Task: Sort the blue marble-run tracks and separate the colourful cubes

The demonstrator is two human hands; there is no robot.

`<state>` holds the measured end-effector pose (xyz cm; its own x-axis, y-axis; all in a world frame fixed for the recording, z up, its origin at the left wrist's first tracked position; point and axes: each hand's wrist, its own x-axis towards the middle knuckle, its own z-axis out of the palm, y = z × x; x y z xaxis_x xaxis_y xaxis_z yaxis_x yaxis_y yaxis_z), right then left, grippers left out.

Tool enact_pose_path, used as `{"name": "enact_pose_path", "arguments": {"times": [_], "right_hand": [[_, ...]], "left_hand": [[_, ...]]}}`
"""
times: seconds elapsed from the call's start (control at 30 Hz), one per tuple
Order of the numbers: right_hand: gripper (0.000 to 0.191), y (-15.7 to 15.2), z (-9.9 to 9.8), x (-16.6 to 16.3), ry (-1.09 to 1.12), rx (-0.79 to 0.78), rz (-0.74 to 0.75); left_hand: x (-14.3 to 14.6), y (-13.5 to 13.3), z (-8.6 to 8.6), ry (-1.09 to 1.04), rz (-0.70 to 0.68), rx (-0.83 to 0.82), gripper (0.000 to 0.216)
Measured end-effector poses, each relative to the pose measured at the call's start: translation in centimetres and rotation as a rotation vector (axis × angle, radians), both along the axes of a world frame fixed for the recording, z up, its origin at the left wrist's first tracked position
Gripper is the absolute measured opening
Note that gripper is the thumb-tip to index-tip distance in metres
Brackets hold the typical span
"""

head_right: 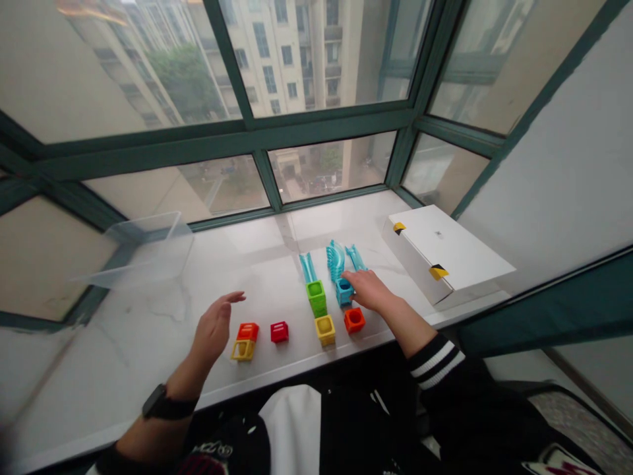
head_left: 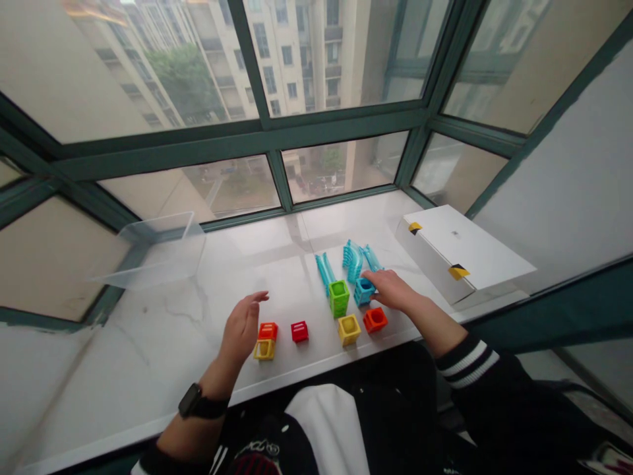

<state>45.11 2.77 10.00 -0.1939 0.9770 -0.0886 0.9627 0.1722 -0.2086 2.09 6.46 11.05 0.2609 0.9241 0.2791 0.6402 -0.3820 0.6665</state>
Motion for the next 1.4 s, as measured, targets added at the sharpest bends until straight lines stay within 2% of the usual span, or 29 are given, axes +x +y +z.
{"name": "enact_pose_path", "arguments": {"times": [0.1,0.2,0.4,0.53,0.6,0.7,0.83,0.9,0.97,1.07,1.13,1.27,1.4], "right_hand": [[0.060,0.0,-0.4,0.1,-0.010,0.005,-0.005],[0.062,0.0,-0.8,0.2,-0.014,0.012,-0.006],[0.082,-0.4,-1.1,0.9,0.009,0.034,-0.017],[0.087,-1.6,-0.1,1.3,0.005,0.057,-0.051],[0.082,-2.4,1.1,1.1,0.014,0.134,-0.077],[0.068,-3.6,3.4,-0.6,0.100,0.370,-0.150],[0.041,-5.2,5.8,-6.6,0.378,0.725,-0.164],[0.033,-6.1,6.0,-10.8,0.494,0.789,-0.055],[0.030,-7.0,5.2,-15.0,0.597,0.737,0.112],[0.034,-7.7,2.7,-20.1,0.613,0.424,0.275],[0.044,-7.7,0.6,-22.3,0.526,0.235,0.312],[0.057,-6.9,-2.9,-23.4,0.257,-0.011,0.200],[0.062,-6.3,-4.9,-23.0,0.158,-0.076,0.128]], "left_hand": [[-3.5,-1.2,-3.0,0.051,0.070,-0.066,0.056],[-5.7,-2.5,-4.8,0.059,0.126,-0.112,0.054],[-7.2,-3.9,-5.8,0.031,0.170,-0.137,0.048],[-7.1,-4.1,-6.9,0.052,0.135,-0.151,0.043],[-6.8,-4.3,-7.9,0.043,0.116,-0.176,0.043],[-5.9,-4.6,-9.5,0.006,0.110,-0.215,0.046],[-4.4,-4.8,-11.2,0.030,0.147,-0.241,0.053],[-3.6,-4.9,-11.7,0.084,0.170,-0.220,0.057],[-3.1,-4.8,-11.9,0.148,0.184,-0.190,0.061],[-2.6,-4.8,-12.0,0.218,0.183,-0.160,0.058],[-2.5,-4.8,-11.9,0.241,0.161,-0.159,0.049],[-2.4,-5.0,-11.3,0.272,0.119,-0.192,0.034],[-2.2,-5.0,-11.1,0.296,0.122,-0.212,0.035]]}}
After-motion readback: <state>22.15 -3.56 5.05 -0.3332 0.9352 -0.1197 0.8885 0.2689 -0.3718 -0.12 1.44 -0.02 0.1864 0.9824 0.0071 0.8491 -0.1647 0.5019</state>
